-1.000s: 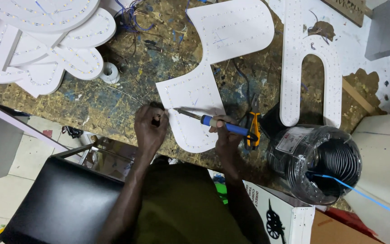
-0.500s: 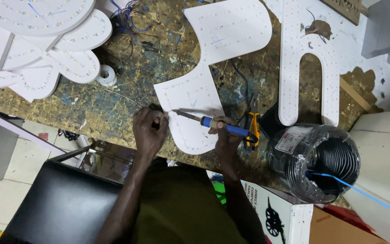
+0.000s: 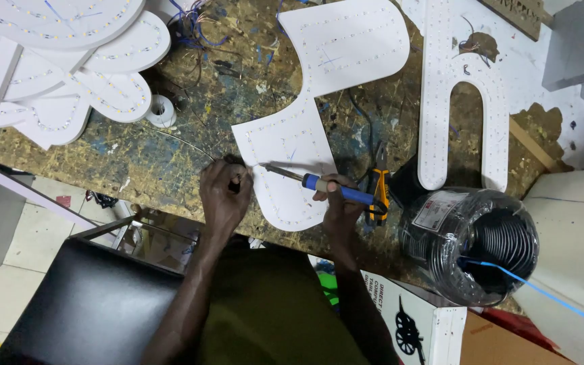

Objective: Soldering or testing electrical connections on LED-embedded sign letters using a soldering iron.

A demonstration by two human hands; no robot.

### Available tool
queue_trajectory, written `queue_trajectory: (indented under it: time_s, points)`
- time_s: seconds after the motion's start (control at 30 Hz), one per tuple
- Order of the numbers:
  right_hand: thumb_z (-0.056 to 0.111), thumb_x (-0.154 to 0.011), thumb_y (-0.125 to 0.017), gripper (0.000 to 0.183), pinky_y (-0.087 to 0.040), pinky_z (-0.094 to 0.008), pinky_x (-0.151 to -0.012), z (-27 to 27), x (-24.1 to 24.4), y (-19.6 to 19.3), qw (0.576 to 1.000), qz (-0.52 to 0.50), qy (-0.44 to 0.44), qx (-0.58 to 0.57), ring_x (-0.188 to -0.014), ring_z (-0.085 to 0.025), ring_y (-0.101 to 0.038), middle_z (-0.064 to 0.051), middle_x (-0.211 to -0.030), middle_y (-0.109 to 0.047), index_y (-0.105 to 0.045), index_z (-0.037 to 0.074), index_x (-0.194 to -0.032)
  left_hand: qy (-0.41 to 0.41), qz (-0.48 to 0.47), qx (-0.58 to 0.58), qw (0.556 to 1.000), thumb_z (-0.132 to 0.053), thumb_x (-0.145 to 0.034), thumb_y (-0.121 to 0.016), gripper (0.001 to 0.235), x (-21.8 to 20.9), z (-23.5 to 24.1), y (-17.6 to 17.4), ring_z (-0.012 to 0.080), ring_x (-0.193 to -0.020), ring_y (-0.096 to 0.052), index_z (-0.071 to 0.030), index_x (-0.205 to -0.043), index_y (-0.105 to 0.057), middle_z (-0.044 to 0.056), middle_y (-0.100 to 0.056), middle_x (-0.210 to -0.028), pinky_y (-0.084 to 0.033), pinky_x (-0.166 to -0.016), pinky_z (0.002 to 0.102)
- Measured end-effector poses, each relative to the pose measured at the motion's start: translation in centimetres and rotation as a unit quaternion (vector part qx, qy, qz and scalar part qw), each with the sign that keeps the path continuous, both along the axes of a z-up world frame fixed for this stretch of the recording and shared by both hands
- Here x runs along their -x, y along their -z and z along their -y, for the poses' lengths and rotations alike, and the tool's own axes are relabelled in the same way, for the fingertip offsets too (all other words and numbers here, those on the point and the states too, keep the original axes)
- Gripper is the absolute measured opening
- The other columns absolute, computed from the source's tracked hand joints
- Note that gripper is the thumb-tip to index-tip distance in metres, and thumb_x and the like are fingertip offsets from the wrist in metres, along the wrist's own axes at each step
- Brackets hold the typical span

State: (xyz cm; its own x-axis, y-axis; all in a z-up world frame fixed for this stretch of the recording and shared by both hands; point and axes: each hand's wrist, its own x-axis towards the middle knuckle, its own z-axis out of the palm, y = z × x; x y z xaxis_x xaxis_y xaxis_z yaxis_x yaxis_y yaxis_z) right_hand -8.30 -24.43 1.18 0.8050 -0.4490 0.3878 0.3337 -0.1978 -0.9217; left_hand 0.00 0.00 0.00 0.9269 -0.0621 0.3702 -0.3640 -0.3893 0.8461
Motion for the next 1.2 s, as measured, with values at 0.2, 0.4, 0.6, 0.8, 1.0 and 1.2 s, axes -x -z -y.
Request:
queue_trajectory:
  time_s: [0.2, 0.4, 0.6, 0.8, 1.0, 1.2]
  points:
    - [0.019, -0.115, -0.066, 0.026, -0.065, -0.037, -0.067, 0.1, -0.6, 0.0, 1.000, 0.006, -0.012, -0.001, -0.059, -0.022, -0.076, -0.015, -0.068, -0.077, -0.078, -0.003, -0.109, 0.001, -0.006, -0.014, 1.000, -0.007, -0.100, -0.082, 0.015, 0.1, -0.1, 0.9, 0.0329, -0.082, -0.065, -0.015, -0.095, -0.070, 0.003, -0.054, -0.083, -0.052, -0.089, 0.051]
    - [0.021, -0.115, -0.067, 0.025, -0.064, -0.035, -0.067, 0.4, -0.3, 0.9, 0.999, 0.012, -0.006, -0.029, -0.060, -0.022, -0.075, -0.015, -0.068, -0.076, -0.077, -0.002, -0.111, -0.008, -0.001, -0.018, 1.000, -0.007, -0.098, -0.082, 0.013, 0.1, 0.0, 0.7, 0.0359, -0.082, -0.065, -0.013, -0.093, -0.071, 0.005, -0.055, -0.081, -0.053, -0.089, 0.053]
    - [0.021, -0.114, -0.069, 0.026, -0.065, -0.036, -0.065, 0.1, -0.4, 0.6, 1.000, 0.016, 0.005, -0.009, -0.059, -0.023, -0.076, -0.014, -0.068, -0.076, -0.077, -0.004, -0.110, 0.004, 0.012, -0.018, 1.000, -0.007, -0.101, -0.079, 0.013, 0.0, 0.0, 0.2, 0.0323, -0.079, -0.064, -0.013, -0.094, -0.071, 0.005, -0.054, -0.081, -0.053, -0.091, 0.050]
    - [0.018, -0.112, -0.067, 0.025, -0.062, -0.035, -0.065, 0.4, -0.5, 1.3, 0.999, 0.011, 0.004, -0.032, -0.058, -0.023, -0.074, -0.016, -0.066, -0.074, -0.077, -0.005, -0.110, 0.003, 0.001, -0.020, 1.000, -0.008, -0.102, -0.080, 0.010, 0.1, 0.3, -0.4, 0.0330, -0.082, -0.065, -0.014, -0.098, -0.073, 0.004, -0.055, -0.081, -0.052, -0.093, 0.051]
    - [0.018, -0.113, -0.065, 0.025, -0.063, -0.035, -0.066, 0.5, -0.4, 1.1, 0.999, 0.007, 0.004, -0.032, -0.059, -0.023, -0.075, -0.015, -0.066, -0.074, -0.076, -0.004, -0.111, 0.004, -0.007, -0.017, 1.000, -0.009, -0.108, -0.078, 0.010, 0.1, 0.4, -0.8, 0.0309, -0.082, -0.066, -0.013, -0.100, -0.074, 0.002, -0.053, -0.081, -0.051, -0.094, 0.051]
    - [0.017, -0.113, -0.063, 0.026, -0.063, -0.036, -0.065, 0.7, -0.5, 1.2, 1.000, -0.003, 0.011, -0.023, -0.057, -0.024, -0.074, -0.015, -0.064, -0.072, -0.077, -0.004, -0.108, -0.005, 0.009, -0.051, 0.999, -0.014, -0.103, -0.084, 0.012, -0.1, 0.5, -0.9, 0.0312, -0.082, -0.067, -0.015, -0.096, -0.074, 0.001, -0.055, -0.079, -0.051, -0.092, 0.050]
